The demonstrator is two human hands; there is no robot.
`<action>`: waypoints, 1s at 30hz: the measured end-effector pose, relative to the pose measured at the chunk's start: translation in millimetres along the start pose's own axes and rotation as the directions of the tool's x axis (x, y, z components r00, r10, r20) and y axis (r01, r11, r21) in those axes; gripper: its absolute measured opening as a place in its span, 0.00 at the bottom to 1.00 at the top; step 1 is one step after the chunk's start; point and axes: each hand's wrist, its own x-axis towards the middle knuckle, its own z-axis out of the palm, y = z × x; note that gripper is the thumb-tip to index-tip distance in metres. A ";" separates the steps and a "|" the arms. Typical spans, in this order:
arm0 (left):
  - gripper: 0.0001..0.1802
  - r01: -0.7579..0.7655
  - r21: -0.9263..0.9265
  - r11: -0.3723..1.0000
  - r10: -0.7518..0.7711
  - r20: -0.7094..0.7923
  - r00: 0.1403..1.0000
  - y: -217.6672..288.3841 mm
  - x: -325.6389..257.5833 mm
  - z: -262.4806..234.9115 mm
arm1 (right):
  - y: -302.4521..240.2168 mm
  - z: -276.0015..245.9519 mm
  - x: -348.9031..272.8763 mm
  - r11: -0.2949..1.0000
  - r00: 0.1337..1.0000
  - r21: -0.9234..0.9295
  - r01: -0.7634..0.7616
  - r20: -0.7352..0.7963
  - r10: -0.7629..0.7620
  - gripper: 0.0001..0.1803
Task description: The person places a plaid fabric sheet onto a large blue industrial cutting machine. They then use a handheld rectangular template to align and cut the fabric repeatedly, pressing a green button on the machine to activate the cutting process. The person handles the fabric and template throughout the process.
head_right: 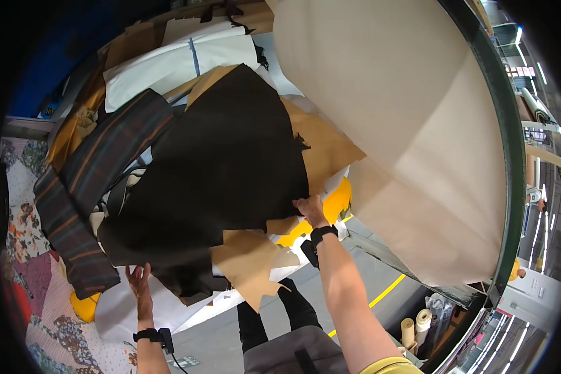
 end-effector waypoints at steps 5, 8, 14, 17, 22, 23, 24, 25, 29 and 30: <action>0.59 -0.178 -0.066 0.982 0.164 -0.171 0.971 -6.4 7.3 -13.8 | -14.6 3.7 -22.7 0.982 0.982 -0.065 -0.179 0.045 0.182 0.34; 0.60 -0.233 -0.173 0.957 0.213 -0.125 0.969 21.8 19.8 -7.3 | 23.6 -2.3 11.6 0.981 0.990 -0.181 -0.074 -0.130 0.051 0.43; 0.67 -0.026 0.187 0.982 0.070 -0.231 0.970 31.7 29.5 -11.6 | 65.8 -5.7 47.4 0.973 0.980 0.228 0.027 -0.196 0.019 0.40; 0.69 0.017 0.334 0.943 0.111 -0.361 0.926 33.2 23.2 -10.8 | 51.2 4.9 29.3 0.986 0.970 0.148 0.072 -0.239 -0.035 0.24; 0.69 0.041 0.415 0.909 0.123 -0.361 0.924 69.6 2.4 6.6 | 33.2 7.3 15.5 0.943 0.973 0.331 0.027 -0.225 0.051 0.19; 0.69 -0.001 0.430 0.903 0.179 -0.375 0.910 64.6 6.3 6.6 | 21.3 8.2 13.1 0.951 0.965 0.309 -0.031 -0.238 0.109 0.20; 0.69 -0.037 0.441 0.897 0.231 -0.396 0.889 52.6 8.9 0.9 | 9.0 8.0 10.1 0.955 0.956 0.284 -0.083 -0.248 0.157 0.20; 0.69 -0.076 0.452 0.889 0.284 -0.413 0.865 39.4 13.7 -4.3 | 6.2 6.2 10.2 0.947 0.975 0.317 -0.046 -0.192 0.112 0.20; 0.66 -0.156 0.161 0.975 0.198 -0.298 0.934 0.1 19.3 -27.4 | 9.9 -0.1 17.0 0.930 0.997 0.359 0.076 -0.057 -0.059 0.21; 0.65 -0.113 0.045 0.993 0.120 -0.205 0.971 3.2 10.0 -22.8 | 15.7 -0.6 19.1 0.932 0.995 0.348 0.096 -0.047 -0.085 0.21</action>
